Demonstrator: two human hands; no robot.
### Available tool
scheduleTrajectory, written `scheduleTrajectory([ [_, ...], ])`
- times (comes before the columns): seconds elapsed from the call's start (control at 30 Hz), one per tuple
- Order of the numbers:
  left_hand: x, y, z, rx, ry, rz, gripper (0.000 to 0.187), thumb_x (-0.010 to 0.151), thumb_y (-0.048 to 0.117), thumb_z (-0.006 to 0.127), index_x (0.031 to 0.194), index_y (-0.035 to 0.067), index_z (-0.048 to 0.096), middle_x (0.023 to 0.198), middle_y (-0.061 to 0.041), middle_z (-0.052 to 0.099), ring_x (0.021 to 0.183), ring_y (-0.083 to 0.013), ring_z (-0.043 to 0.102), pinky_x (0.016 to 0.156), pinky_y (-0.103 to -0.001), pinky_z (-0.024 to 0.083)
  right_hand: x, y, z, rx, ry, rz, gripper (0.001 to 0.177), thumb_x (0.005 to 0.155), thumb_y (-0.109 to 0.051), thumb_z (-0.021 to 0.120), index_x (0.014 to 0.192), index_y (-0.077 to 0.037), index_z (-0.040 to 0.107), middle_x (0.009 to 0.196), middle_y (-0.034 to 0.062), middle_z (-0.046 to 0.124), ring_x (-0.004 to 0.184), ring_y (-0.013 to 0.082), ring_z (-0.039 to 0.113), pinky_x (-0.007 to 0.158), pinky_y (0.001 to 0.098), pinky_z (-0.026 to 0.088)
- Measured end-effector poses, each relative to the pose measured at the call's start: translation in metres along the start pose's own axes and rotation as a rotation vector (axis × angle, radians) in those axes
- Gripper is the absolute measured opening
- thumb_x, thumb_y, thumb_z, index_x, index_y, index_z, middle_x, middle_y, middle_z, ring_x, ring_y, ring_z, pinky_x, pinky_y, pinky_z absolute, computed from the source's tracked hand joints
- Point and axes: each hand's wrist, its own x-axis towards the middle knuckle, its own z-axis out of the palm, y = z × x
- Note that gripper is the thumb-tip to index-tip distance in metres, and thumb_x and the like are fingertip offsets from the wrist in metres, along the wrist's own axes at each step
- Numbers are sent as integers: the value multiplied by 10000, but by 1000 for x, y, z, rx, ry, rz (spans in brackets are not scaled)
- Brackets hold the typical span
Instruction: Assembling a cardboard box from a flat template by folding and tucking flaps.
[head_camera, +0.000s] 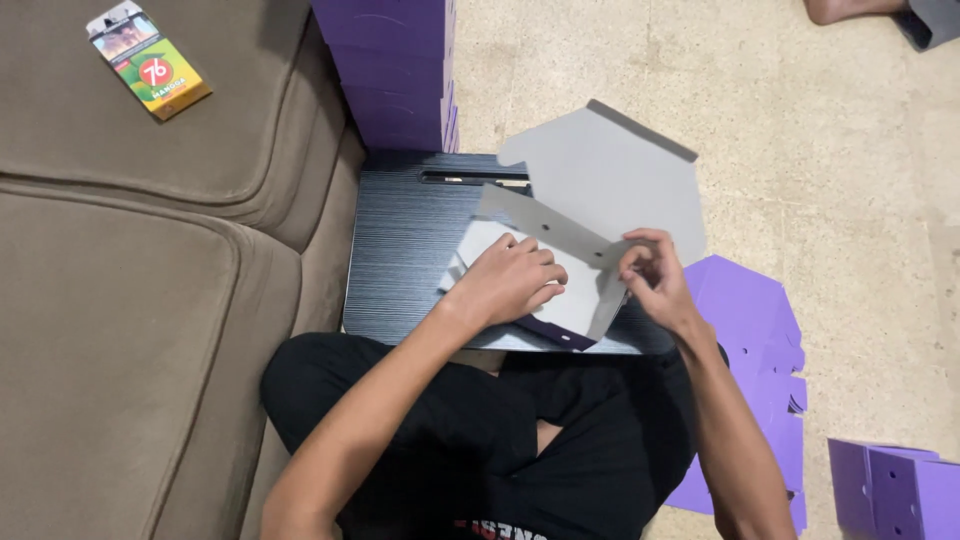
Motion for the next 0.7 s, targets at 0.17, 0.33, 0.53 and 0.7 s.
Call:
scheduleTrajectory([
  [0.17, 6, -1, 4, 19, -116, -19, 237, 1006, 402, 528, 1047, 248, 702, 969, -30, 729, 978, -272, 682, 894, -464, 467, 29, -20, 13, -80, -171, 58, 509, 735, 149, 522, 1205, -15, 627, 725, 103, 678, 688, 261, 670, 758, 456, 554],
  [0.33, 1, -6, 18, 91, -195, -31, 198, 998, 324, 574, 1095, 242, 726, 1039, -32, 746, 1007, -272, 685, 906, -456, 471, 65, -91, 25, -295, -357, 8, 399, 784, 101, 564, 1139, -16, 705, 858, 181, 735, 837, 357, 705, 822, 517, 546],
  [0.53, 3, -19, 58, 294, -140, -10, 165, 909, 218, 700, 1066, 245, 743, 1022, -16, 759, 1003, -247, 680, 918, -470, 461, 91, -101, 40, -531, -451, 62, 197, 912, 17, 662, 1096, -53, 670, 994, 201, 721, 967, 400, 726, 860, 527, 566],
  [0.7, 2, -16, 57, 418, -247, -63, 203, 871, 109, 738, 1044, 210, 772, 1061, -29, 772, 1062, -238, 663, 979, -445, 399, 103, -66, 43, -656, -285, -105, 197, 907, -7, 723, 1071, -93, 657, 1046, 104, 664, 951, 339, 730, 837, 479, 587],
])
